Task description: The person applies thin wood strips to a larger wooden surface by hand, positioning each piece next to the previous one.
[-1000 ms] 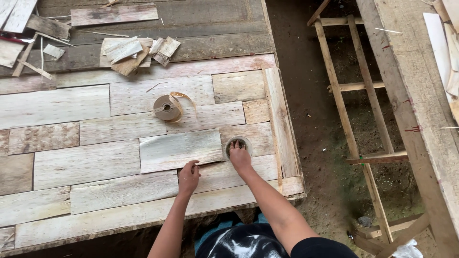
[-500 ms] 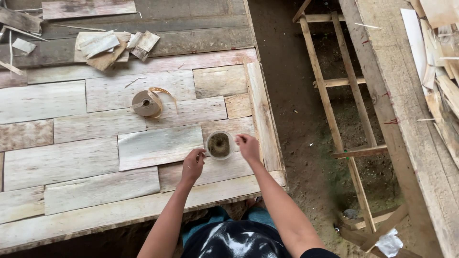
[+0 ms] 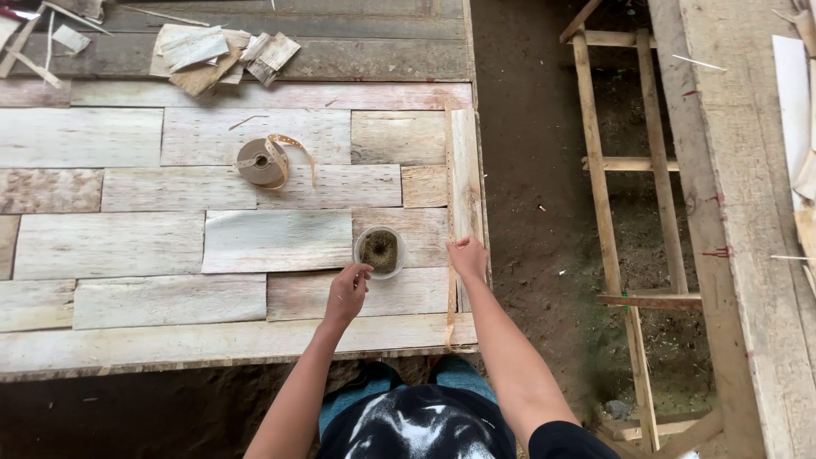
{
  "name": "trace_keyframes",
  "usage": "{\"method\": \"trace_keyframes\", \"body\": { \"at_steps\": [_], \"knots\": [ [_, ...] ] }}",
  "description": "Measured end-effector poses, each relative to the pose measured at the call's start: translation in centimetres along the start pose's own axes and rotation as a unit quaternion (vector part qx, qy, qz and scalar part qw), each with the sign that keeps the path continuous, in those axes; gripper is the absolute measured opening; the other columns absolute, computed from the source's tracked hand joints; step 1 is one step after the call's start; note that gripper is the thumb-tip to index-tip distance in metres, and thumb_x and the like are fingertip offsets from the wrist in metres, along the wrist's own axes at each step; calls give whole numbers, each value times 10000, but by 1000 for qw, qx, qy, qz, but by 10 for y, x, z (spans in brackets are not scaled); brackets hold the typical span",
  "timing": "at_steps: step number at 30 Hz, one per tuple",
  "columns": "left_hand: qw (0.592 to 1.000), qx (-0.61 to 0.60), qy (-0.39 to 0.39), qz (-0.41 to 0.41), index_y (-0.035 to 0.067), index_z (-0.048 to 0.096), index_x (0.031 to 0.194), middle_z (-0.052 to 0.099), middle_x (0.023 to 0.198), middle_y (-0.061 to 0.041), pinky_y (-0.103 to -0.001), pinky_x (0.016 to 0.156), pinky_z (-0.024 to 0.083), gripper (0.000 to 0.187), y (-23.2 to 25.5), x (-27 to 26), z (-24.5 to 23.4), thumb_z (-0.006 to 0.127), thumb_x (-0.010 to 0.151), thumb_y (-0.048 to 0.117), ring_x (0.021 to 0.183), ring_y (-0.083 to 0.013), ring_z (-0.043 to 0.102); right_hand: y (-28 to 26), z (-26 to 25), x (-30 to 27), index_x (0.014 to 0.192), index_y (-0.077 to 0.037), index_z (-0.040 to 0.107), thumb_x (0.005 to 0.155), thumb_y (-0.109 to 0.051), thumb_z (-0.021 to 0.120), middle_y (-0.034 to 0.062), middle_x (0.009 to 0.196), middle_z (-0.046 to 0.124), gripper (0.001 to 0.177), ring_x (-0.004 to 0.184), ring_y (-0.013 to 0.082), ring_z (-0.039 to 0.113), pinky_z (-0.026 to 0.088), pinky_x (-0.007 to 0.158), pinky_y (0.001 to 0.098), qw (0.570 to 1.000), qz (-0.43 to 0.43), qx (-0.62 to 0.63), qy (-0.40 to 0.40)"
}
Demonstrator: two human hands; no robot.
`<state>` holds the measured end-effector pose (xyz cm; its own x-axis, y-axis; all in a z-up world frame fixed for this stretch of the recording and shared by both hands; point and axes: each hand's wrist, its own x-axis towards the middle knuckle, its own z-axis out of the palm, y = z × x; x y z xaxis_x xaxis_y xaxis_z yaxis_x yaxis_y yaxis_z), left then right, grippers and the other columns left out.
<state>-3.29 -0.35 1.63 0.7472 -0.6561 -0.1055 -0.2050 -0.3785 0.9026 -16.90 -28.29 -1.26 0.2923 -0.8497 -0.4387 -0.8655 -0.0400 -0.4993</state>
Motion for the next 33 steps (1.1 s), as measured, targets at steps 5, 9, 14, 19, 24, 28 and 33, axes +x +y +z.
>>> {"method": "trace_keyframes", "body": {
  "at_steps": [5, 9, 14, 19, 24, 28, 33],
  "knots": [
    [1000, -2, 21, -4, 93, 726, 1066, 689, 838, -95, -335, 581, 598, 274, 8, -6, -4, 520, 962, -56, 637, -219, 710, -15, -7, 1, 942, -173, 718, 781, -425, 784, 18, 974, 785, 307, 1085, 328, 719, 573, 903, 464, 1000, 13, -15, -19],
    [1000, 6, 30, 2, 91, 728, 1056, 693, 839, -99, -335, 578, 596, 270, 9, -9, -3, 529, 952, -59, 638, -226, 716, -4, 4, 19, 926, -144, 712, 791, -349, 830, 37, 946, 780, 272, 1066, 331, 726, 581, 884, 450, 1000, 12, 8, -21],
    [999, -5, 32, 3, 93, 735, 1050, 693, 829, -86, -318, 568, 588, 277, 17, -11, 3, 524, 955, -59, 628, -205, 711, 3, 9, 25, 948, -135, 761, 823, -340, 814, 59, 930, 782, 245, 1046, 320, 730, 582, 871, 437, 998, 16, 25, -47],
    [1000, -18, 22, 11, 104, 740, 1045, 694, 832, -81, -314, 571, 586, 282, 17, -6, 16, 535, 943, -59, 629, -204, 712, -2, -8, 4, 930, -182, 825, 857, -432, 759, 61, 746, 770, 268, 932, 290, 754, 584, 824, 389, 995, 27, 25, -88],
    [999, -13, -3, 33, 89, 733, 1060, 688, 843, -81, -322, 567, 582, 268, 23, -3, 28, 548, 947, -69, 635, -214, 714, -1, -16, -8, 1048, -99, 808, 919, -355, 752, 84, 836, 771, 292, 762, 193, 714, 535, 720, 324, 987, 51, 99, -116],
    [999, -16, -19, 41, 84, 729, 1058, 683, 848, -81, -320, 567, 578, 257, 25, -1, 42, 560, 939, -69, 636, -208, 711, 14, -13, -4, 964, -127, 832, 882, -346, 783, 86, 771, 770, 239, 653, 179, 722, 555, 624, 277, 986, 45, 118, -112],
    [998, -17, -36, 46, 83, 729, 1070, 683, 849, -85, -328, 572, 588, 266, 26, -1, 55, 545, 947, -65, 643, -217, 711, 10, -28, -21, 974, -104, 823, 853, -301, 803, 103, 761, 770, 233, 622, 167, 714, 570, 580, 252, 979, 56, 159, -115]
  ]
}}
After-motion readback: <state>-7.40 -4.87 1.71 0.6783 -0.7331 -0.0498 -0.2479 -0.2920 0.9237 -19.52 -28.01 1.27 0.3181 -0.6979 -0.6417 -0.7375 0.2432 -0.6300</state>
